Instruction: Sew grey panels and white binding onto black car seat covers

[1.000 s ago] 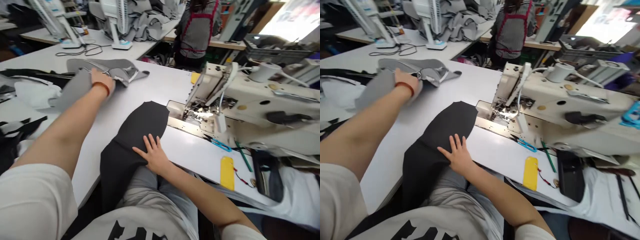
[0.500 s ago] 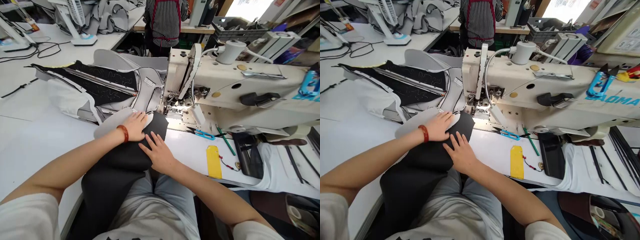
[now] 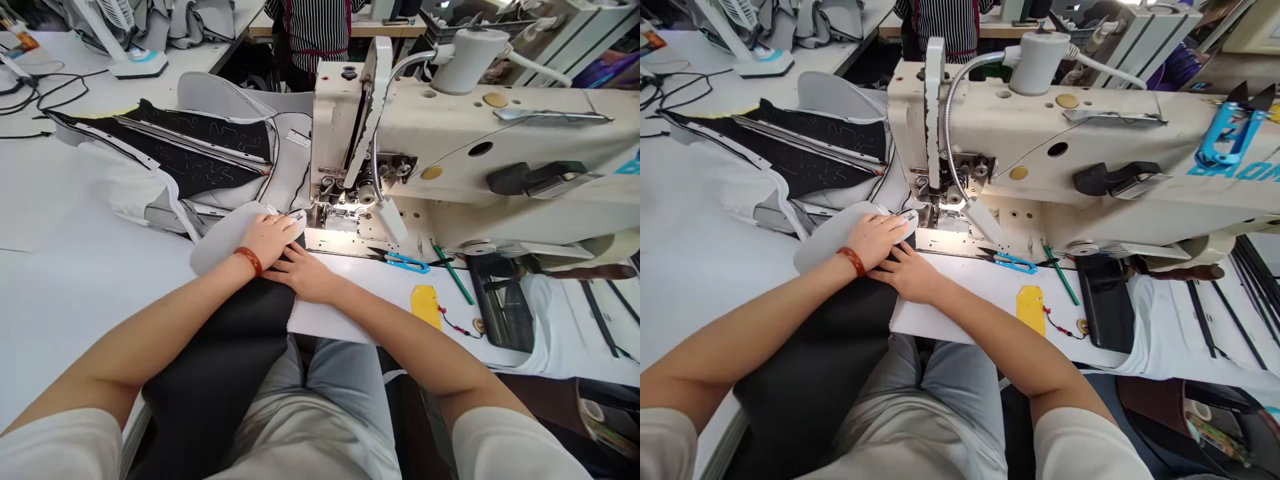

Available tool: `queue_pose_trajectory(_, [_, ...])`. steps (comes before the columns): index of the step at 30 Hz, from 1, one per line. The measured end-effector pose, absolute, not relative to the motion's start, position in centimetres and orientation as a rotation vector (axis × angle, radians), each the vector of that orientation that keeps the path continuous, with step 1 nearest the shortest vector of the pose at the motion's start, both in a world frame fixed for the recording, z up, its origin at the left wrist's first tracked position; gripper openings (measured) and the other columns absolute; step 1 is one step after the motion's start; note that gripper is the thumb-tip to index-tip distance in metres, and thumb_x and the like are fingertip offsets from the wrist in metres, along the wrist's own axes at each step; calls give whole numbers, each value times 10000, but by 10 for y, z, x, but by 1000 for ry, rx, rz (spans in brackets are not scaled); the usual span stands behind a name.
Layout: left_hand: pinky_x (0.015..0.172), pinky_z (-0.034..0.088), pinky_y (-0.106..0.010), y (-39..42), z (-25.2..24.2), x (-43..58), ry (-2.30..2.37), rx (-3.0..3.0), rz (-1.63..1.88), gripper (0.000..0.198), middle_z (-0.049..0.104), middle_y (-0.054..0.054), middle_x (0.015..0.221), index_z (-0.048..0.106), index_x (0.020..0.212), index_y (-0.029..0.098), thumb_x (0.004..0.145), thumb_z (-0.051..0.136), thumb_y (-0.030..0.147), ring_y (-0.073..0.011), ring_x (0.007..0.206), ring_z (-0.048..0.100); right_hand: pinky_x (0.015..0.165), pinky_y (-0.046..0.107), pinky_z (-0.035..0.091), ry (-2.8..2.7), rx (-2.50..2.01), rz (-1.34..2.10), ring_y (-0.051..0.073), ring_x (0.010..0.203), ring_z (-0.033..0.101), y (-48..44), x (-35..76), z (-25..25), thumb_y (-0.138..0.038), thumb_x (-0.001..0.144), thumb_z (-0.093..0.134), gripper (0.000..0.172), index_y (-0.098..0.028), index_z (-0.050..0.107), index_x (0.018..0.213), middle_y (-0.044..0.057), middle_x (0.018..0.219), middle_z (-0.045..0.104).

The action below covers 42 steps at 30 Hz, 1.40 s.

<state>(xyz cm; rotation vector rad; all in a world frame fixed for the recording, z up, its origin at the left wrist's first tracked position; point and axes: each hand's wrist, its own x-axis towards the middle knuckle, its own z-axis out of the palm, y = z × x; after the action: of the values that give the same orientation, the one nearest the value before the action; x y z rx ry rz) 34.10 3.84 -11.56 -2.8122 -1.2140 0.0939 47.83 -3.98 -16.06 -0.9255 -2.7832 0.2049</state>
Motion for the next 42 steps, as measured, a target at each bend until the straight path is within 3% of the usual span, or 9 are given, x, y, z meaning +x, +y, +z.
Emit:
queue_pose_trajectory(8, [1035, 357, -460, 46, -125, 323, -1141, -2827, 147, 593, 557, -78, 1422, 583, 1359, 253, 808, 451, 79, -278, 1249, 525, 1109, 601, 366, -2679, -1074, 58, 368, 1390, 395, -61, 472, -167, -162, 1008, 381, 454, -214, 514, 1439, 74, 1512, 479])
queue_pose_trajectory(20, [974, 384, -453, 47, -121, 332, -1155, -2824, 207, 594, 538, -73, 1425, 586, 1348, 260, 794, 459, 89, -289, 1192, 540, 1094, 639, 384, -2667, -1173, 76, 381, 1388, 416, -71, 467, -161, -145, 1001, 387, 448, -170, 515, 1429, 101, 1513, 472])
queue_pose_trajectory(25, [1052, 347, -459, 57, -110, 330, -1158, -2938, 208, 490, 562, -60, 1414, 616, 1316, 239, 839, 544, 327, -299, 1250, 511, 1088, 487, 439, -2502, -1273, 135, 309, 1286, 510, -54, 485, -161, -105, 958, 400, 370, -55, 639, 1237, 183, 1352, 600])
queue_pose_trajectory(27, [1081, 332, -426, 64, -106, 329, -1157, -3020, 231, 433, 588, -41, 1396, 658, 1254, 235, 913, 471, 425, -270, 1273, 505, 1094, 445, 435, -2372, -1389, 152, 284, 1277, 512, -37, 495, -162, -74, 929, 399, 370, -35, 639, 1208, 210, 1321, 602])
queue_pose_trajectory(30, [1030, 368, -358, 75, -104, 332, -1190, -3026, 276, 400, 686, -48, 1235, 688, 1157, 213, 985, 344, 324, -213, 1167, 575, 1147, 456, 381, -2400, -1377, 159, 281, 1370, 438, -15, 503, -168, -43, 898, 409, 449, -20, 572, 1315, 218, 1398, 550])
queue_pose_trajectory(33, [939, 394, -381, 77, -111, 340, -1141, -2882, 266, 428, 709, -74, 1068, 614, 1280, 236, 970, 323, 186, -228, 1041, 612, 1130, 455, 412, -2515, -1348, 73, 300, 1378, 450, -8, 502, -174, -45, 921, 386, 463, 13, 547, 1351, 239, 1434, 521])
queue_pose_trajectory(35, [917, 395, -413, 77, -118, 346, -1105, -2832, 215, 475, 680, -83, 1088, 573, 1345, 288, 958, 329, 160, -258, 1051, 605, 1106, 458, 444, -2533, -1357, -9, 307, 1357, 482, -10, 499, -175, -45, 944, 343, 461, 18, 551, 1351, 238, 1430, 526])
queue_pose_trajectory(39, [861, 446, -404, 84, -128, 355, -1461, -2798, -42, 344, 600, -79, 1232, 672, 1202, 301, 926, 467, 299, -264, 996, 624, 1089, 460, 467, -2551, -1407, -17, 318, 1342, 501, -15, 494, -170, -35, 956, 302, 468, 38, 554, 1344, 239, 1421, 532])
queue_pose_trajectory(42, [866, 465, -359, 96, -127, 360, -1700, -2843, -199, 272, 635, -51, 1180, 720, 1074, 270, 840, 591, 321, -235, 964, 633, 1098, 469, 458, -2560, -1441, 26, 319, 1352, 488, -14, 492, -165, -28, 954, 299, 474, 38, 548, 1351, 240, 1435, 517])
